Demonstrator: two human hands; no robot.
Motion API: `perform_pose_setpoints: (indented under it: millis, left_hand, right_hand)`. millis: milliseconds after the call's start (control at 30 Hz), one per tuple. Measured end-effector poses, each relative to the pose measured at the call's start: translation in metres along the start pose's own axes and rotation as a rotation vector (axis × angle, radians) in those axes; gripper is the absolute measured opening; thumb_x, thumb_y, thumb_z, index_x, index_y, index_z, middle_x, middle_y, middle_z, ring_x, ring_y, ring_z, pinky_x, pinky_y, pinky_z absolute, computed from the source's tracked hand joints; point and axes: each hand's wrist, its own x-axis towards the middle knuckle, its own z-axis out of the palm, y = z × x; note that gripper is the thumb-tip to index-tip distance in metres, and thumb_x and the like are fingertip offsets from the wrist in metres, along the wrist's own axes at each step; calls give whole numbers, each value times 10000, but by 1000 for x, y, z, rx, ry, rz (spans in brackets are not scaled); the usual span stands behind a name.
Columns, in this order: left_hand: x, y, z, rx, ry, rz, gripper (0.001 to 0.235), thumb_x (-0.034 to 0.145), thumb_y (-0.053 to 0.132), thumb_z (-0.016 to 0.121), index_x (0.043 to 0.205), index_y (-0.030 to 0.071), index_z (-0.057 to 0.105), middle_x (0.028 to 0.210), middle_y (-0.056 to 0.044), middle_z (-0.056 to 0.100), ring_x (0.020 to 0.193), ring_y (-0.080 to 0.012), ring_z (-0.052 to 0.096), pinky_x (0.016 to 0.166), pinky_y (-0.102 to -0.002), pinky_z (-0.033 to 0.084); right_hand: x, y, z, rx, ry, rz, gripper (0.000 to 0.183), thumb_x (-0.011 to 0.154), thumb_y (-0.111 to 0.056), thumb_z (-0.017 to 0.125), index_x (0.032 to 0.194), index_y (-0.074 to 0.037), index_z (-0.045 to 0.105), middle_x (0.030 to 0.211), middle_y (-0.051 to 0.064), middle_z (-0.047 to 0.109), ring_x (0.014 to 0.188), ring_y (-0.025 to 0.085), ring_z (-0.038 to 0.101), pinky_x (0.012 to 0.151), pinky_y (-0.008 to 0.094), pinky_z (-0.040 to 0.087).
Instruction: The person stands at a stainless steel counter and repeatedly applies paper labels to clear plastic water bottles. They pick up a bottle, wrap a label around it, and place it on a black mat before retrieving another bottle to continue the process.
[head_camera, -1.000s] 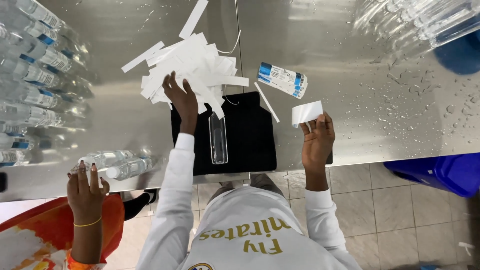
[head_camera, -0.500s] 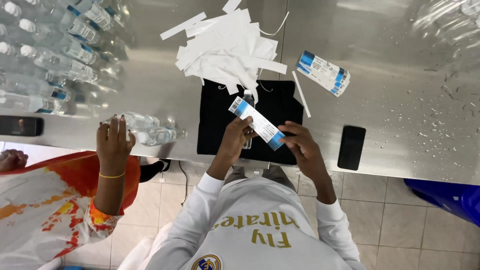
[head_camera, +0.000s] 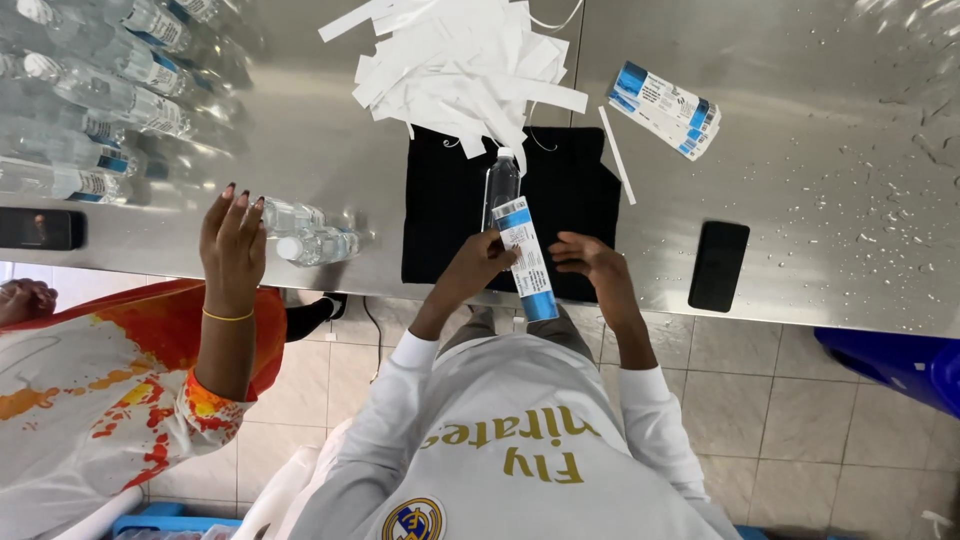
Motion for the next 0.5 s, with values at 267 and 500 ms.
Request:
perform_pose_setpoints:
  millis: [267, 500]
  left_hand:
    - [-26, 26, -20, 258, 161, 51, 688, 1009, 125, 703, 1623, 96, 396, 1252, -196, 615, 1174, -363, 664, 1003, -473, 592]
    - [-69, -12, 12, -297, 235, -226, 240, 1023, 53, 632, 1218, -14, 757, 949, -194, 813, 758, -254, 774, 546, -341, 635]
  right_hand:
    - [27, -4, 68, -133, 157, 67, 253, 991, -147, 818, 1153, 33, 744, 879, 157, 744, 788, 238, 792, 771, 379, 682]
    - [22, 28, 88, 136, 506, 87, 433, 1026, -231, 830, 1251, 68, 611, 983, 182, 694, 916, 364, 816, 829, 461, 715]
